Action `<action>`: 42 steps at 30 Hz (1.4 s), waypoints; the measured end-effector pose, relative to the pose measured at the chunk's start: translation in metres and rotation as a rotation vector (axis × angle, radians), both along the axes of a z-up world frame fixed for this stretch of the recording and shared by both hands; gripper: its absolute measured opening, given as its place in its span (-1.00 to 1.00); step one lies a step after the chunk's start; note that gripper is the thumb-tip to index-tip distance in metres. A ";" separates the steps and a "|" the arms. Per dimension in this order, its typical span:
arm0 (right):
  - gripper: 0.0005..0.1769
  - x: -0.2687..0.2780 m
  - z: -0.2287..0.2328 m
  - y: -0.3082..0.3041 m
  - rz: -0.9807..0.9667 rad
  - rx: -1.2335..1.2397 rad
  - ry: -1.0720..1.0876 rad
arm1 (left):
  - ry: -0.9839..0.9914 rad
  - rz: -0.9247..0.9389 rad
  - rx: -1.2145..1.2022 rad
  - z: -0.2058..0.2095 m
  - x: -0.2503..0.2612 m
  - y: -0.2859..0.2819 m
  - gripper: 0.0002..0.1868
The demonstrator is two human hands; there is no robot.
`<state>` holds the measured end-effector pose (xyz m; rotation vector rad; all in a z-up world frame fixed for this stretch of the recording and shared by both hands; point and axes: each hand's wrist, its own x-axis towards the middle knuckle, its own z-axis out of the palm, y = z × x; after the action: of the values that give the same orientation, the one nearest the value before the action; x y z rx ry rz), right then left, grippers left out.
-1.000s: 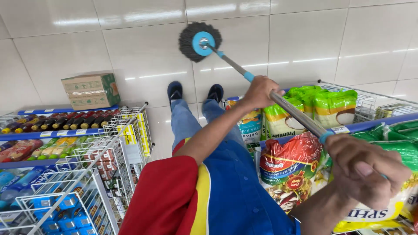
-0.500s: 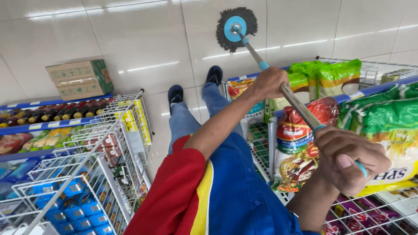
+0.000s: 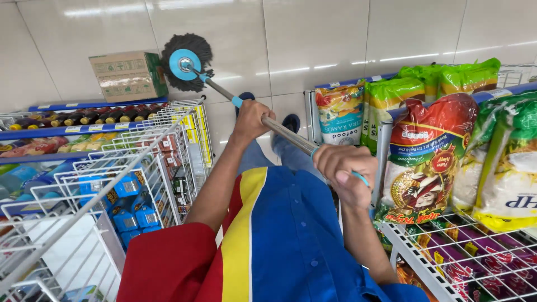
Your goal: Mopping the tiled floor between shelves in a convenience store.
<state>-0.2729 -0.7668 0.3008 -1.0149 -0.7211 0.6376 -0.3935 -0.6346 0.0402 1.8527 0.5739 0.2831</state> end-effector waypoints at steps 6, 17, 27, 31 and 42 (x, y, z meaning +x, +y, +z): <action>-0.64 0.026 -0.002 -0.077 0.001 -0.131 -0.176 | 0.006 -0.085 0.023 -0.015 0.031 -0.054 -0.57; -0.65 0.028 0.101 -0.194 -0.180 -0.344 -0.452 | -0.290 -0.222 -0.087 0.042 0.160 -0.246 -0.48; -0.63 -0.062 0.103 -0.211 -0.128 -0.261 -0.353 | -0.148 -0.243 -0.113 0.075 0.049 -0.248 -0.49; -0.65 -0.102 0.096 -0.218 -0.090 -0.181 -0.282 | -0.021 -0.241 -0.068 0.077 -0.028 -0.248 -0.56; -0.65 -0.136 0.047 -0.359 -0.104 -0.117 -0.312 | 0.059 -0.160 -0.027 0.031 -0.077 -0.345 -0.66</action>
<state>-0.4089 -1.1257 0.3480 -1.2689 -0.9039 0.4384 -0.4710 -0.9792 0.0708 1.8737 0.4640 0.1146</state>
